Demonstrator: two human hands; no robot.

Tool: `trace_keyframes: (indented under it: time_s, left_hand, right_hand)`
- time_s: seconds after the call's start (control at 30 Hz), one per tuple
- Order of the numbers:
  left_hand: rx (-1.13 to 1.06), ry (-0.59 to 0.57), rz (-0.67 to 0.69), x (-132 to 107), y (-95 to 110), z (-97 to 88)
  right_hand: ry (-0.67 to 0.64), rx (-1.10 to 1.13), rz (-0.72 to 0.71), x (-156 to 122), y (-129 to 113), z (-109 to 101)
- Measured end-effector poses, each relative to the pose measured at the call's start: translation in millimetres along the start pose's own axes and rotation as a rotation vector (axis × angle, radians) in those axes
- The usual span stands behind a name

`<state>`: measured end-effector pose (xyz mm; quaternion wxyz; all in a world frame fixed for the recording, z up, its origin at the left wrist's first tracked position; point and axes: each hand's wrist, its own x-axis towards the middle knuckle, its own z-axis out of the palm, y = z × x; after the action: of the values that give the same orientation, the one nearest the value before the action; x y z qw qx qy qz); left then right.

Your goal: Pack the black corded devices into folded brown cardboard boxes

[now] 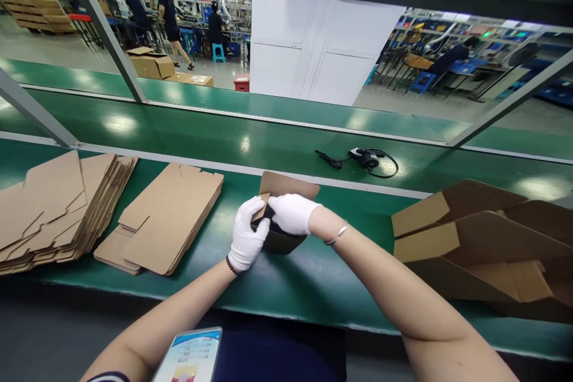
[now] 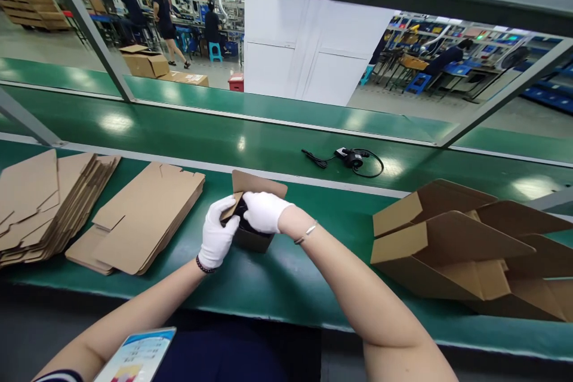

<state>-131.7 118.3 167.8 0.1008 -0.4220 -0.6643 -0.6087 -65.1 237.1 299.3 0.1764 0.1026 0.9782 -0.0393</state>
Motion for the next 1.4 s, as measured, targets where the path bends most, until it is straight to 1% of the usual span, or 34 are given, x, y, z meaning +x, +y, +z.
trace_keyframes:
  time_s: [0.07,0.13,0.17,0.2,0.27,0.33,0.43,0.5,0.57,0.63,0.67,0.7,0.73,0.77,0.83,0.87,0.9,0.93,0.97,1.03,1.07,1.1,1.17,1.2,1.23,1.27,1.3,1.33,1.4]
  left_hand:
    - [-0.023,0.061,-0.137,7,2,4.4]
    - [-0.05,0.074,-0.246,13,3,7.0]
    - [-0.053,0.074,-0.278,15,4,7.6]
    - [-0.047,0.075,-0.29,17,4,7.8]
    - [-0.019,0.079,-0.27,17,2,7.4]
    - [0.009,0.07,-0.204,15,0,6.4]
    - [0.039,0.04,-0.085,11,-7,3.8]
    - [0.058,0.004,0.018,11,-13,0.6]
    - [0.045,-0.071,0.177,17,-18,-3.9]
    - [0.028,-0.205,0.376,28,-21,-9.2]
    - [0.03,-0.29,0.456,34,-22,-11.7]
    - [0.044,-0.373,0.518,41,-23,-14.0]
    - [0.065,-0.449,0.563,47,-22,-16.0]
    - [0.087,-0.507,0.593,52,-21,-17.6]
    - [0.118,-0.579,0.624,59,-17,-19.2]
    - [0.126,-0.592,0.627,61,-14,-19.1]
    - [0.132,-0.591,0.621,60,-11,-18.2]
    - [0.138,-0.585,0.612,59,-9,-16.5]
    - [0.144,-0.57,0.599,56,-7,-14.0]
    - [0.15,-0.536,0.568,48,-6,-6.9]
    - [0.133,-0.519,0.542,43,-6,-2.9]
    - [0.077,-0.496,0.493,38,-8,1.2]
    - [-0.091,-0.414,0.341,26,-10,7.4]
    - [-0.182,-0.352,0.249,21,-9,8.9]
    - [-0.274,-0.284,0.149,17,-8,9.0]
    - [-0.358,-0.231,0.046,14,-5,7.6]
    - [-0.427,-0.2,-0.058,13,-1,5.0]
    - [-0.48,-0.2,-0.166,13,4,1.4]
    - [-0.552,-0.269,-0.374,16,14,-6.1]
  right_hand:
    - [0.111,0.037,0.036,-8,6,6]
    - [0.223,-0.011,0.097,-14,4,12]
    - [0.252,-0.057,0.117,-16,1,14]
    - [0.261,-0.099,0.131,-16,-2,15]
    - [0.222,-0.138,0.112,-14,-7,12]
    - [0.144,-0.148,0.056,-9,-6,6]
    - [0.001,-0.189,-0.051,2,1,-8]
    - [-0.072,-0.228,-0.112,8,6,-14]
    - [-0.089,-0.212,-0.165,11,10,-16]
    - [-0.06,-0.087,-0.159,9,14,-15]
    - [-0.02,0.009,-0.135,4,16,-12]
    - [0.054,0.116,-0.1,-2,19,-9]
    - [0.164,0.226,-0.056,-11,24,-5]
    - [0.305,0.338,-0.011,-22,29,1]
    - [0.595,0.558,0.08,-45,41,17]
    - [0.69,0.673,0.133,-54,48,28]
    - [0.73,0.784,0.194,-61,54,40]
    - [0.739,0.881,0.255,-64,58,52]
    - [0.714,0.971,0.272,-64,62,65]
    - [0.682,1.112,0.224,-53,63,87]
    - [0.711,1.154,0.189,-46,61,97]
    - [0.772,1.172,0.166,-39,60,104]
    - [0.921,1.141,0.149,-31,59,113]
    - [0.963,1.106,0.135,-30,60,114]
    - [0.968,1.062,0.105,-32,62,114]
    - [0.945,1.006,0.062,-36,65,113]
    - [0.91,0.937,0.017,-42,67,111]
    - [0.878,0.856,-0.017,-47,69,108]
    - [0.828,0.678,-0.057,-55,69,101]
